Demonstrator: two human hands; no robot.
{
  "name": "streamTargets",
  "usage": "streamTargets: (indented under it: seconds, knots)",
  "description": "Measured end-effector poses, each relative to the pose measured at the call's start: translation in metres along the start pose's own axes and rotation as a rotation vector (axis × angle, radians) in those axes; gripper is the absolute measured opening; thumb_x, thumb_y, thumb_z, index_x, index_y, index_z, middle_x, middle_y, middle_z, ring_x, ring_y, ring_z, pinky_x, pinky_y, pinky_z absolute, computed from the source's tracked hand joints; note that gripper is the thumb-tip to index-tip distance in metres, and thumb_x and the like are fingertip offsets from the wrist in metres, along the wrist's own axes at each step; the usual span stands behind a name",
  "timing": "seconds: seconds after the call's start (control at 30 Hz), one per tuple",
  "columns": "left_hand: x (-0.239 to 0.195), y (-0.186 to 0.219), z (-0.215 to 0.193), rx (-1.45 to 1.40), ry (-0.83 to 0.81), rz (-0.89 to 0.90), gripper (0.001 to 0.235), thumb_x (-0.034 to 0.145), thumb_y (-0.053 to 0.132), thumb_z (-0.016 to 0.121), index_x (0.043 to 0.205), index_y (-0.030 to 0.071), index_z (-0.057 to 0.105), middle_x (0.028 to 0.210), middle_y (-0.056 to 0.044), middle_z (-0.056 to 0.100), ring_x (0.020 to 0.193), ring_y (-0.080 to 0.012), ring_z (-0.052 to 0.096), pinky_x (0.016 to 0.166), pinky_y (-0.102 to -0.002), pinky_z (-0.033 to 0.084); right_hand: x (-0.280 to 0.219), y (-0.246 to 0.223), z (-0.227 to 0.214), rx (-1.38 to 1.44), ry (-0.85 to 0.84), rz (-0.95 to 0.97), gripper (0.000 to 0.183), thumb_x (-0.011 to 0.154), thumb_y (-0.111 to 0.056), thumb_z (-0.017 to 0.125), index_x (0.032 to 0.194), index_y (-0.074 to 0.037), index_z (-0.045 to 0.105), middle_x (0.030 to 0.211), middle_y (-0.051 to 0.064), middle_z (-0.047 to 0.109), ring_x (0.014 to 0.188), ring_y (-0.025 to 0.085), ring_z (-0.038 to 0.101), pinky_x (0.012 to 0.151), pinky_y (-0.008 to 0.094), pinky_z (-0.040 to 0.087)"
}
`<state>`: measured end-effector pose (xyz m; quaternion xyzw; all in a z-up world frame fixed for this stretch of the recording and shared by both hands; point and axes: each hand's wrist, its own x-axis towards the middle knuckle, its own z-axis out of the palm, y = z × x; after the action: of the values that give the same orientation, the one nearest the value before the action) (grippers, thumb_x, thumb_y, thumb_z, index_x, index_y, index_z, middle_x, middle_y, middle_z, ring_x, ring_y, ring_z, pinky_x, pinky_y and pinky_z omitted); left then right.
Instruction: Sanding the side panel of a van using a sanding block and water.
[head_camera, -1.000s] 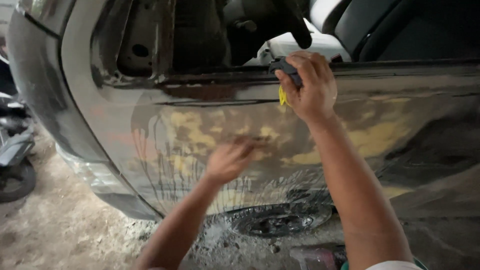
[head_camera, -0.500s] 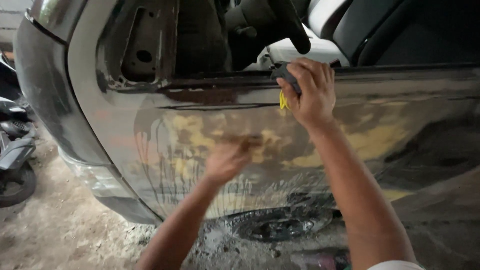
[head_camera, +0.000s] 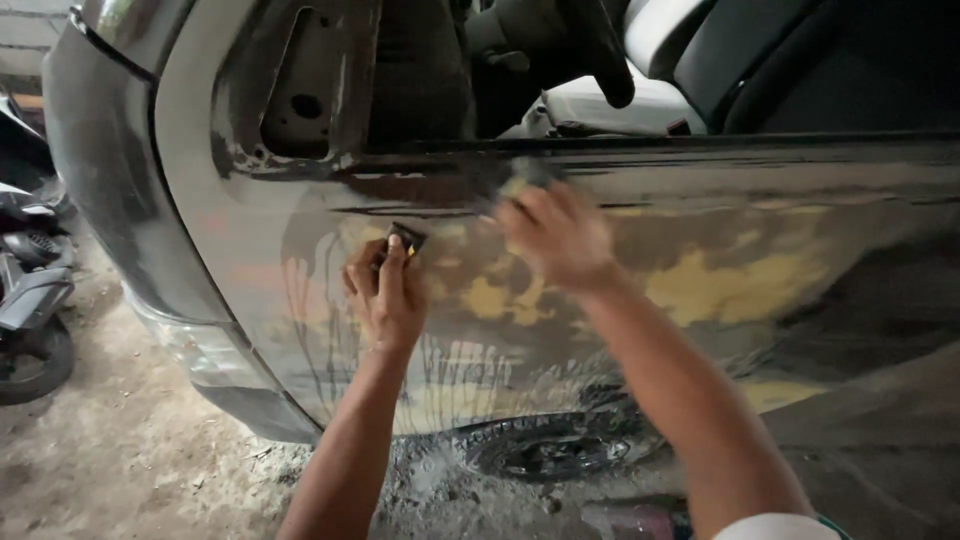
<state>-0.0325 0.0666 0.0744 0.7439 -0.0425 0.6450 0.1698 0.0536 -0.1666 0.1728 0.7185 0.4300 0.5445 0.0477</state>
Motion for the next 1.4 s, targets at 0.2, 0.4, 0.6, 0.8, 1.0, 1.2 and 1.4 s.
streamTargets:
  seconds: [0.2,0.4,0.6,0.8,1.0,1.2,1.4]
  knots:
    - [-0.033,0.049,0.095,-0.527,-0.555,-0.394,0.035,0.1,0.021,0.062,0.132,0.006,0.064,0.117,-0.015,0.066,0.105,-0.0321,0.063,0.092,-0.048,0.052,-0.049,0.052,-0.018,0.162,0.34,0.459,0.024,0.105,-0.027,0.081,0.122,-0.018,0.067,0.13,0.004,0.061,0.114,0.028,0.061,0.098,0.053,0.048]
    - [0.015,0.1,0.033,-0.269,-1.259,0.002,0.047,0.103,0.051,0.044,0.14,0.028,0.061,0.125,-0.009,0.062,0.108,-0.0272,0.063,0.085,-0.044,0.049,-0.049,0.061,-0.014,0.119,0.394,0.494,0.027,0.11,-0.031,0.075,0.129,-0.016,0.063,0.144,0.011,0.056,0.125,0.035,0.055,0.106,0.056,0.045]
    - [0.002,0.014,0.033,-0.237,-0.19,-0.369,0.021,0.102,0.028,0.068,0.121,0.018,0.07,0.107,-0.012,0.063,0.092,-0.0321,0.058,0.079,-0.046,0.046,-0.025,0.03,-0.013,0.24,0.379,0.429,0.026,0.111,-0.028,0.07,0.128,-0.011,0.061,0.141,0.009,0.06,0.127,0.036,0.058,0.106,0.057,0.047]
    - [0.014,0.075,0.043,-0.146,-0.262,0.214,0.041,0.095,0.024,0.07,0.135,0.015,0.071,0.134,-0.01,0.06,0.116,-0.0322,0.058,0.093,-0.048,0.048,0.004,0.02,-0.007,0.296,0.304,0.241,0.026,0.112,-0.028,0.072,0.13,-0.011,0.062,0.14,0.009,0.061,0.132,0.035,0.058,0.109,0.053,0.05]
    - [-0.035,-0.055,0.025,-0.178,0.042,0.024,0.02,0.104,0.015,0.076,0.122,0.01,0.069,0.114,-0.01,0.07,0.1,-0.0313,0.068,0.087,-0.041,0.053,0.011,0.032,-0.006,0.229,0.245,0.257,0.028,0.108,-0.03,0.074,0.128,-0.013,0.062,0.14,0.011,0.061,0.132,0.036,0.057,0.111,0.056,0.047]
    - [0.026,0.044,0.037,-0.185,-0.517,-0.208,0.025,0.093,0.024,0.076,0.115,0.013,0.07,0.102,-0.012,0.071,0.088,-0.0313,0.069,0.073,-0.043,0.054,0.058,0.017,-0.009,0.401,0.102,0.346,0.027,0.108,-0.029,0.08,0.123,-0.013,0.064,0.119,0.01,0.067,0.108,0.037,0.064,0.091,0.053,0.052]
    - [-0.006,0.012,-0.011,-0.254,-0.885,-0.158,0.031,0.087,0.03,0.077,0.117,0.021,0.075,0.106,-0.007,0.072,0.09,-0.0316,0.067,0.074,-0.049,0.053,0.029,0.043,-0.018,0.376,0.126,0.349,0.027,0.104,-0.027,0.08,0.121,-0.01,0.067,0.114,0.011,0.067,0.101,0.037,0.065,0.087,0.054,0.05]
